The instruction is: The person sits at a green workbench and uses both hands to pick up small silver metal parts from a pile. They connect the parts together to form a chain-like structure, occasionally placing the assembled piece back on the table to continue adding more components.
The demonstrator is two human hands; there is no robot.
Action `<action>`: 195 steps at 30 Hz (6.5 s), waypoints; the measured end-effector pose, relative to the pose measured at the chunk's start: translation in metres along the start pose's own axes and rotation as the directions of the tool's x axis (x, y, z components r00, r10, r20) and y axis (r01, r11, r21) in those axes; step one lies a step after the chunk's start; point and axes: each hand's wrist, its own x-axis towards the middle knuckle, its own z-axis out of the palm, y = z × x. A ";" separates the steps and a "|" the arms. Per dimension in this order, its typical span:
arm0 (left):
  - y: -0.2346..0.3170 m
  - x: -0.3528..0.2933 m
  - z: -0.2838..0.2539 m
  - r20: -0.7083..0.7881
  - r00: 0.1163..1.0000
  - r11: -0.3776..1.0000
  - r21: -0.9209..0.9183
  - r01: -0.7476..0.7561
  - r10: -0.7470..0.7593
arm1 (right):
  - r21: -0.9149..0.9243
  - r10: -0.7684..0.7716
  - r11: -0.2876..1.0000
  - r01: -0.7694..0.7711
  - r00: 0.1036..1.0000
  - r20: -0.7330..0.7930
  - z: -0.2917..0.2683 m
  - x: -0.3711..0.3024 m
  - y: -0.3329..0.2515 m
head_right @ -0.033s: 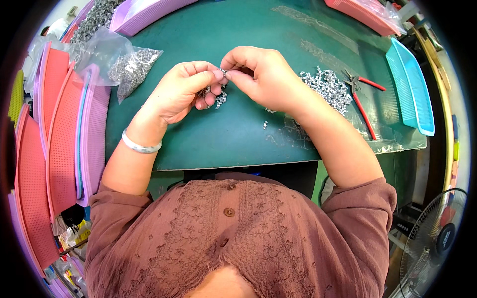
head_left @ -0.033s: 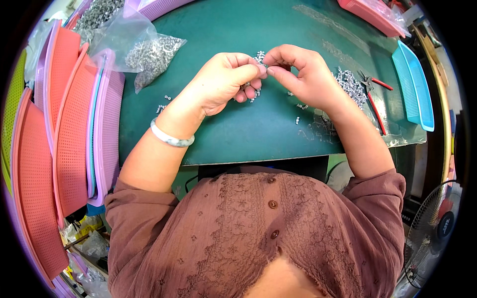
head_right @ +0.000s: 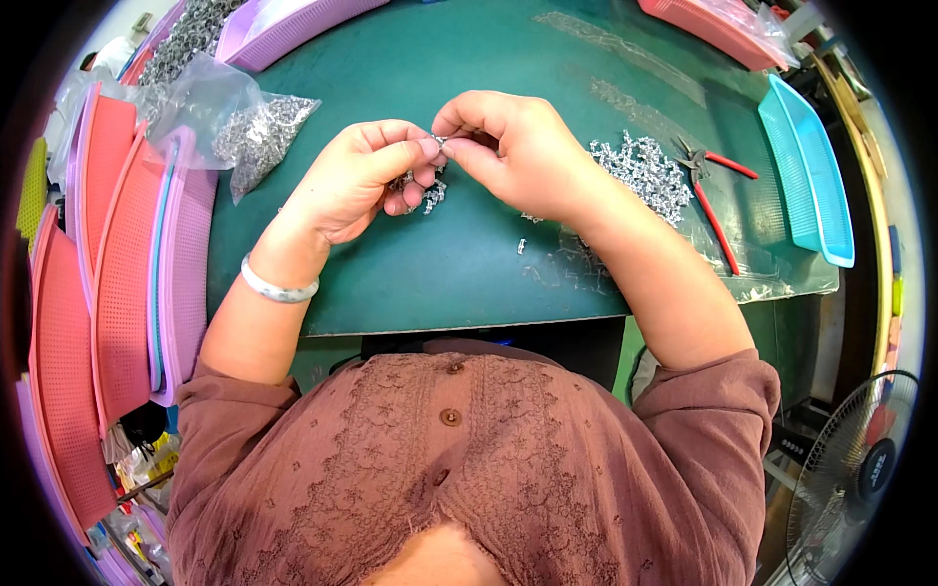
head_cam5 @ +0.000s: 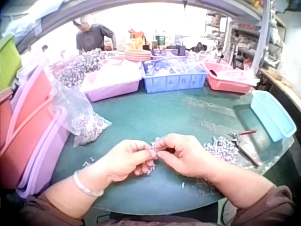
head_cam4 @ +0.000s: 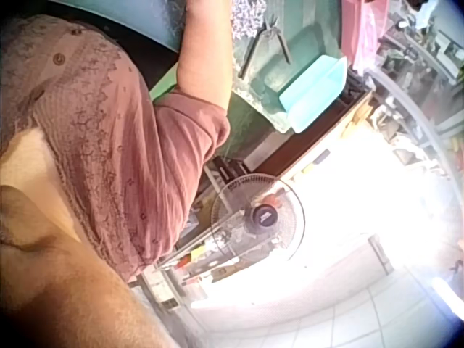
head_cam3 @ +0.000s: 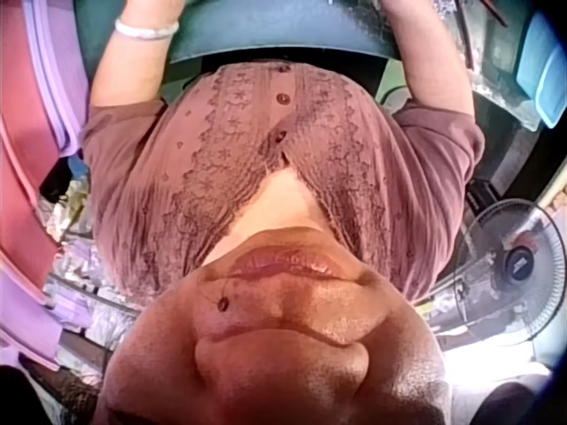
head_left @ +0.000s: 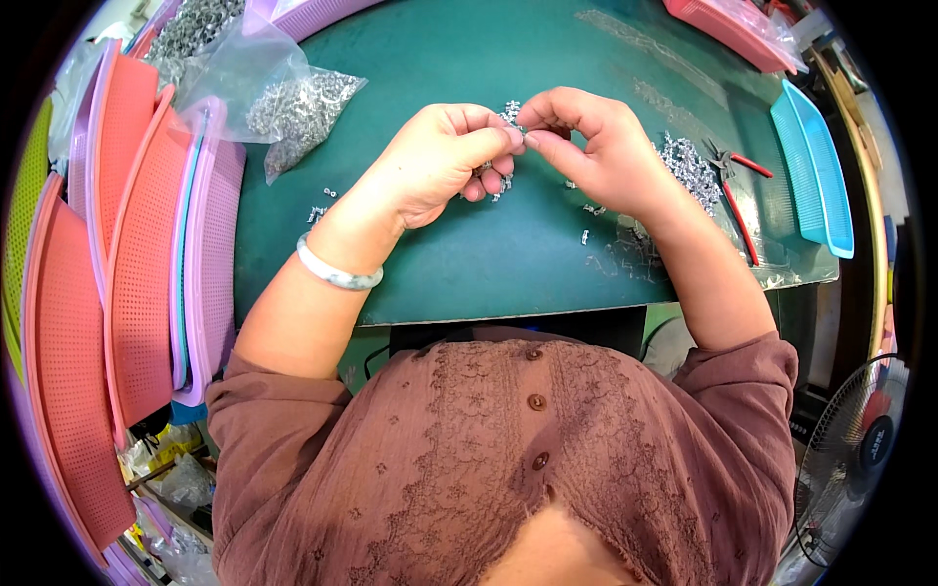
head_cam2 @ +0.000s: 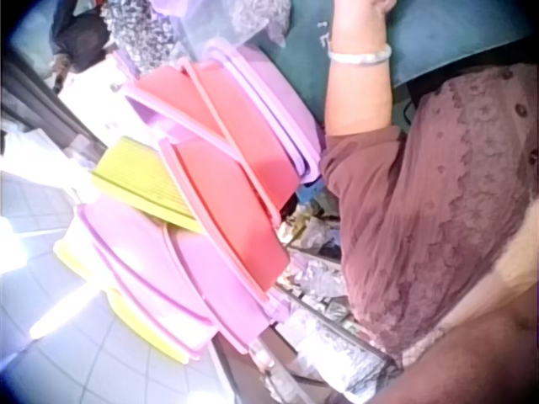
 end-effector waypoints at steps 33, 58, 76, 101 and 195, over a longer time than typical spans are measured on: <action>0.001 0.007 -0.011 -0.056 0.995 0.966 -0.240 -0.094 0.082 | -0.303 -0.145 0.938 0.170 0.984 0.105 0.003 0.000 0.017; 0.001 0.003 -0.005 -0.053 0.998 1.000 0.022 0.023 -0.021 | -0.273 -0.108 0.955 0.116 0.993 0.043 0.000 0.002 0.011; -0.001 0.002 -0.002 -0.002 0.999 0.999 0.013 -0.038 0.038 | -0.097 -0.135 0.986 0.134 0.991 -0.004 -0.003 0.002 0.010; -0.001 0.005 -0.007 -0.084 0.994 0.998 0.023 -0.066 0.067 | -0.302 -0.049 0.942 0.144 0.952 0.303 -0.022 0.001 0.013; 0.002 0.006 -0.009 -0.129 0.990 0.988 0.148 -0.038 0.057 | -0.342 -0.121 0.916 0.208 0.958 0.259 0.003 0.006 0.015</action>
